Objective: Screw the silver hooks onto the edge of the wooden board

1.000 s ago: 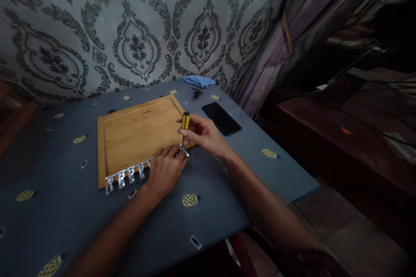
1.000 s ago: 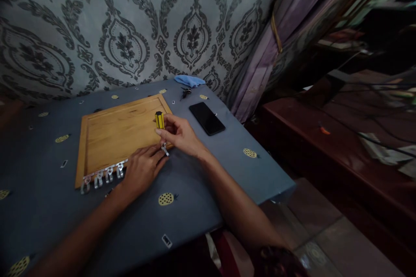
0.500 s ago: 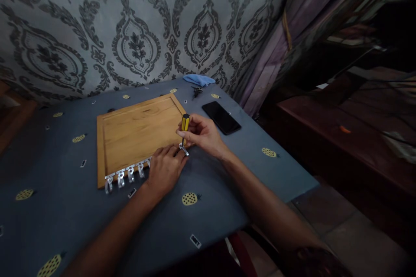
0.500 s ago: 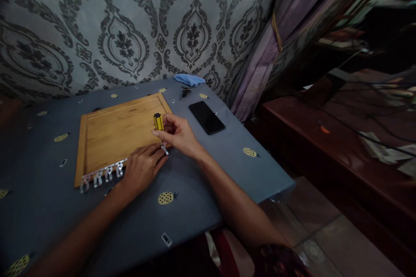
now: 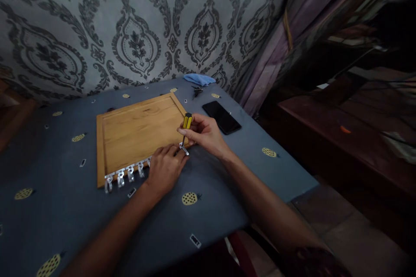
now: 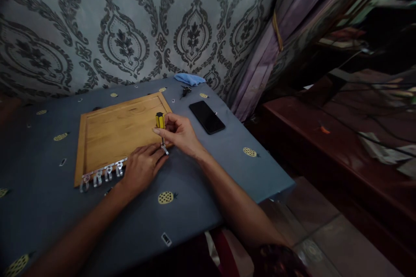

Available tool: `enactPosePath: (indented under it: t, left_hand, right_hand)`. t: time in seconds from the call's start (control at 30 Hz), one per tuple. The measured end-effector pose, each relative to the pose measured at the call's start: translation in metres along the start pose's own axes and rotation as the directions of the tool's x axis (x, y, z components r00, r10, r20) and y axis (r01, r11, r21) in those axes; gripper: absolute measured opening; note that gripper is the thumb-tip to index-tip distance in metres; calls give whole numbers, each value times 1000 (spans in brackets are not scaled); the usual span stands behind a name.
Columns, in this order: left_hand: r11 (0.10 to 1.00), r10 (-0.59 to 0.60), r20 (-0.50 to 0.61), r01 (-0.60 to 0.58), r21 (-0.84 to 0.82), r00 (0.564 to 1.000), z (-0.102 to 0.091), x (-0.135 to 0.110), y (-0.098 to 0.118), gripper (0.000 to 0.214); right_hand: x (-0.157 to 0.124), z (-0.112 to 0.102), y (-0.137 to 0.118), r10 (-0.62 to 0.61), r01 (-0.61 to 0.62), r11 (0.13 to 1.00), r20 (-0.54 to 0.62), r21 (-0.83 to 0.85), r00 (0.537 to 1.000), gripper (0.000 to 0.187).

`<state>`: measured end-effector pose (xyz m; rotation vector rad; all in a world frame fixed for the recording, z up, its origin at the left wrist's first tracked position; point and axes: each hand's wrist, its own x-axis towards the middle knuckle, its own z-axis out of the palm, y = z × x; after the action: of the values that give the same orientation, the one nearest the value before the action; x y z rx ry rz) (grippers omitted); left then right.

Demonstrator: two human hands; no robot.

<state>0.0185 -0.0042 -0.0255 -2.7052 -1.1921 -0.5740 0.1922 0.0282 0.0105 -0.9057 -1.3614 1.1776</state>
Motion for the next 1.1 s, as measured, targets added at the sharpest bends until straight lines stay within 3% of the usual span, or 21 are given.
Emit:
enactPosePath:
  t: [0.3,0.43,0.7,0.9,1.1]
  left_hand:
    - [1000,-6,-8,6,-1,1000,3,-1,0,17]
    - [1000,-3,-3,3,-11,1000,2,-1,-1,17]
    - [1000,-5,13,5,-7,1000,0,0,1,17]
    - [1000,-9,19,9,2,1000,-2,1,2,16]
    - [1000,-11,9,11,-1,1000,0,0,1,16]
  right_hand:
    - [0,-5,-4,-46,49,998,72,-38,996,45]
    - [1,-2,-3,-53,54,999,26,-9,998,41]
    - [2,6,2,-68,69,998,-128,3,989,50]
    - [1,7,-2,-134,132,991,-241,-25,961,51]
    - [2,5,-1,-115,113,993,-194,-26,974,51]
